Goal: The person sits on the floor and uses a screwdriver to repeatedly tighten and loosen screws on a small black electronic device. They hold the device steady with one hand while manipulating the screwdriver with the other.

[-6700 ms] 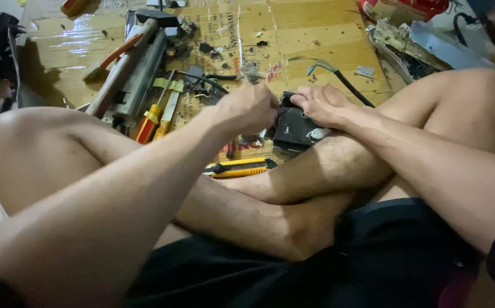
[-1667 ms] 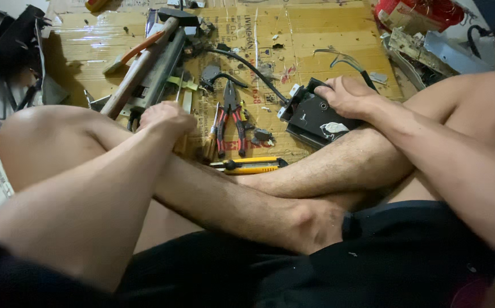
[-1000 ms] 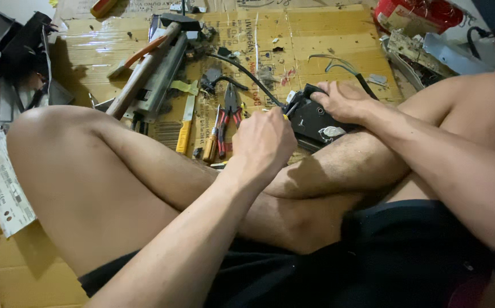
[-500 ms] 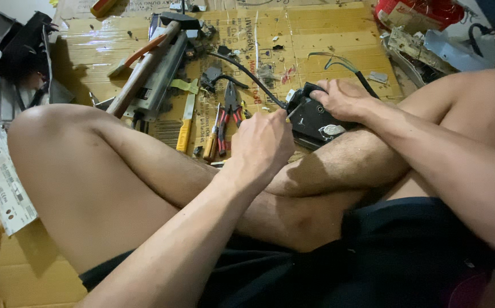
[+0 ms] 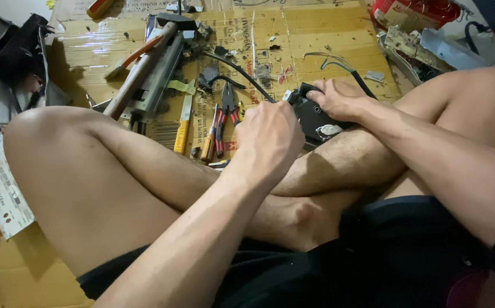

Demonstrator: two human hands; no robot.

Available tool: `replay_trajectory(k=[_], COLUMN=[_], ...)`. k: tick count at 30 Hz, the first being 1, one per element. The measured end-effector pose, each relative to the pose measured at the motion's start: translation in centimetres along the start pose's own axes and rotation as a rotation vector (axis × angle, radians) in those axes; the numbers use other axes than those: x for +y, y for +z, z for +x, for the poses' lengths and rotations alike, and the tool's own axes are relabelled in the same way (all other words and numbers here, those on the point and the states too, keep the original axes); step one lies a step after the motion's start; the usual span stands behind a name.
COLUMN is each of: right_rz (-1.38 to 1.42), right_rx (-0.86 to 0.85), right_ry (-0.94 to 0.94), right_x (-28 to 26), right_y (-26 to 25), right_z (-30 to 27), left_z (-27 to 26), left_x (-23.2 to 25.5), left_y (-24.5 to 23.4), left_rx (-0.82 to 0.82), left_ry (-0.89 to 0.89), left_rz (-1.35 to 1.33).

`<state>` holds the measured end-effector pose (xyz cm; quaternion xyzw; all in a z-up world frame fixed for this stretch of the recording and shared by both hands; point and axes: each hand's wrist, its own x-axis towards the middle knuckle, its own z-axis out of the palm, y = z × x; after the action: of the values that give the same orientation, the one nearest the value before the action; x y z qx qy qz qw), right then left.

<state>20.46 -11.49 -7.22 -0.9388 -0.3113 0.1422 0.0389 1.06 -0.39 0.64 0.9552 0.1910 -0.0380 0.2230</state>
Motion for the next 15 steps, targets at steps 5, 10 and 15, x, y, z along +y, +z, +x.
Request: replay_trajectory(k=[5, 10, 15], right_rz=[0.037, 0.059, -0.035], right_rx=[0.046, 0.071, 0.037], right_ry=[-0.011, 0.012, 0.026], right_x=[0.5, 0.9, 1.1], right_y=[0.8, 1.8, 1.3], right_z=[0.8, 1.7, 1.1], left_z=[3.4, 4.7, 0.6], left_x=[-1.4, -1.7, 1.7], left_y=[-1.7, -1.8, 0.3], left_rx=[-0.095, -0.139, -0.053], left_ry=[-0.11, -0.103, -0.07], left_rz=[-0.124, -0.196, -0.076])
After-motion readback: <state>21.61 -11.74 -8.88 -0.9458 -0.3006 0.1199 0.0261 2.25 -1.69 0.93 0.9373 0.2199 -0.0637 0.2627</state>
